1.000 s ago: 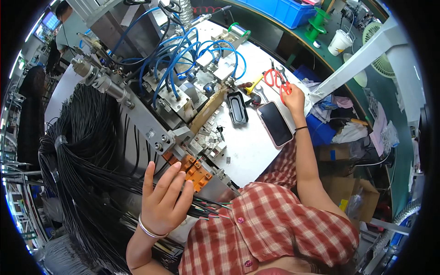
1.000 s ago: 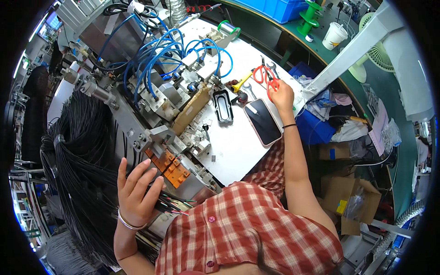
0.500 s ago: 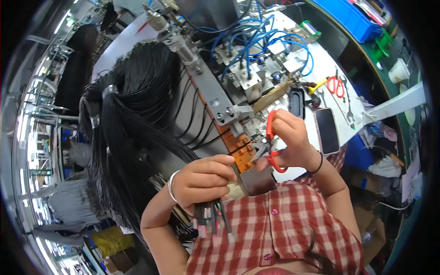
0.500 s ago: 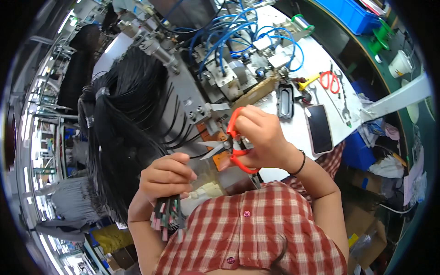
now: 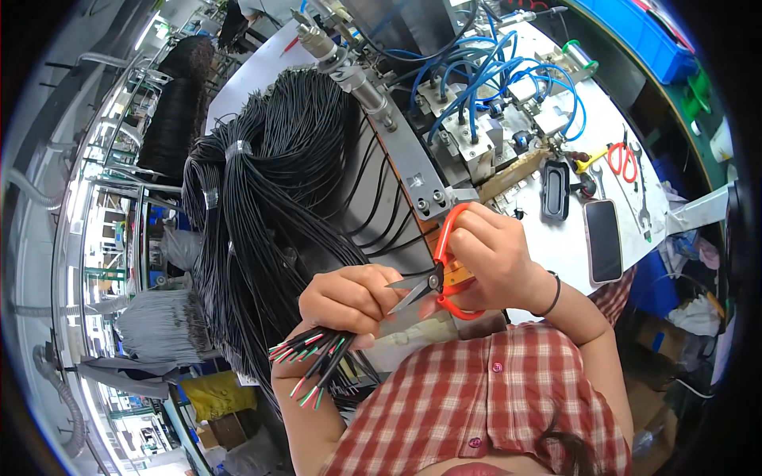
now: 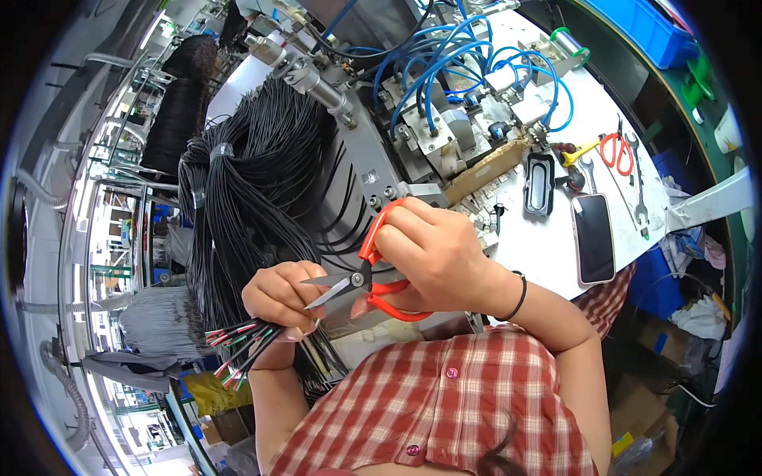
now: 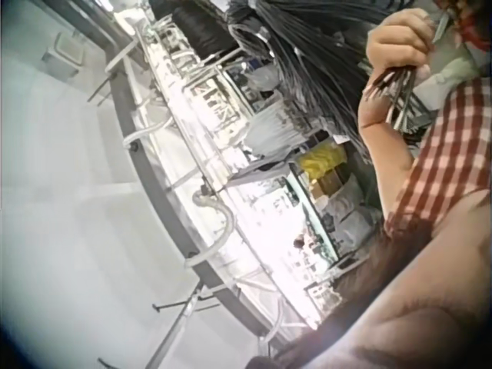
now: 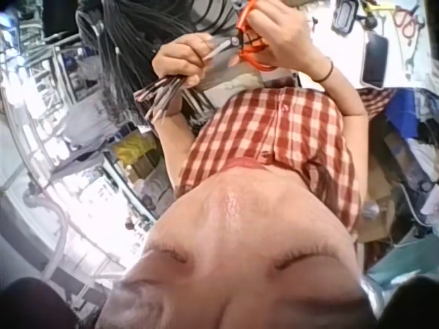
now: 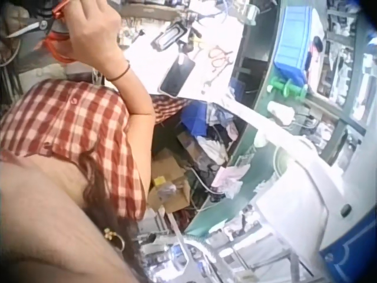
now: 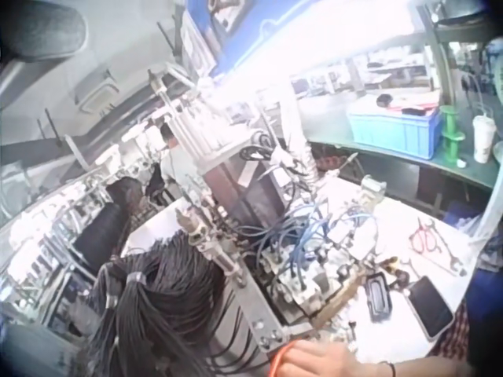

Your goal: The person arranges a bundle of cables on a workbench, aligns wire ends into a machine fixture by hand, trims the wires using scissors, and inserts more wire leads into the fixture.

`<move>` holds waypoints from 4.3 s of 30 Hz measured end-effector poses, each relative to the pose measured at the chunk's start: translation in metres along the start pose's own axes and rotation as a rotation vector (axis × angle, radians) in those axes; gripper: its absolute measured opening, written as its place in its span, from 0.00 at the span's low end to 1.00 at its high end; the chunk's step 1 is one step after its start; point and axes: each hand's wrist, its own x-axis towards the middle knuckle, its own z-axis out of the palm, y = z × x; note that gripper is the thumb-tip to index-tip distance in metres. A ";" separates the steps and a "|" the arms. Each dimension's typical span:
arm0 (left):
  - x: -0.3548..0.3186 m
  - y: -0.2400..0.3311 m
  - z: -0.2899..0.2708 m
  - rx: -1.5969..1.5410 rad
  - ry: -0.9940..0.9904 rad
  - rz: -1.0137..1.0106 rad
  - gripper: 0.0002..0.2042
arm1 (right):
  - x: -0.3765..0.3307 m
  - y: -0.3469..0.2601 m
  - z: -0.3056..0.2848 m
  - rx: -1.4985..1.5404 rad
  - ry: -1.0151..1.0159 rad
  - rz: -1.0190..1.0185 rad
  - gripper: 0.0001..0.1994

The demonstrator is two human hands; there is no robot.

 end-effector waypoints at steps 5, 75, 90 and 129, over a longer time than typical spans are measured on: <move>0.002 0.003 0.002 0.008 0.011 -0.009 0.13 | 0.001 -0.002 0.000 0.002 -0.004 -0.003 0.23; 0.006 0.002 -0.007 -0.229 -0.038 -0.178 0.14 | -0.009 -0.003 0.007 -0.148 0.040 0.051 0.21; 0.008 0.005 -0.004 -0.160 0.050 -0.232 0.15 | -0.011 -0.004 0.001 -0.158 0.009 0.060 0.24; 0.007 -0.002 0.023 1.209 -0.721 0.509 0.05 | -0.036 -0.013 -0.019 -0.019 -0.028 0.252 0.31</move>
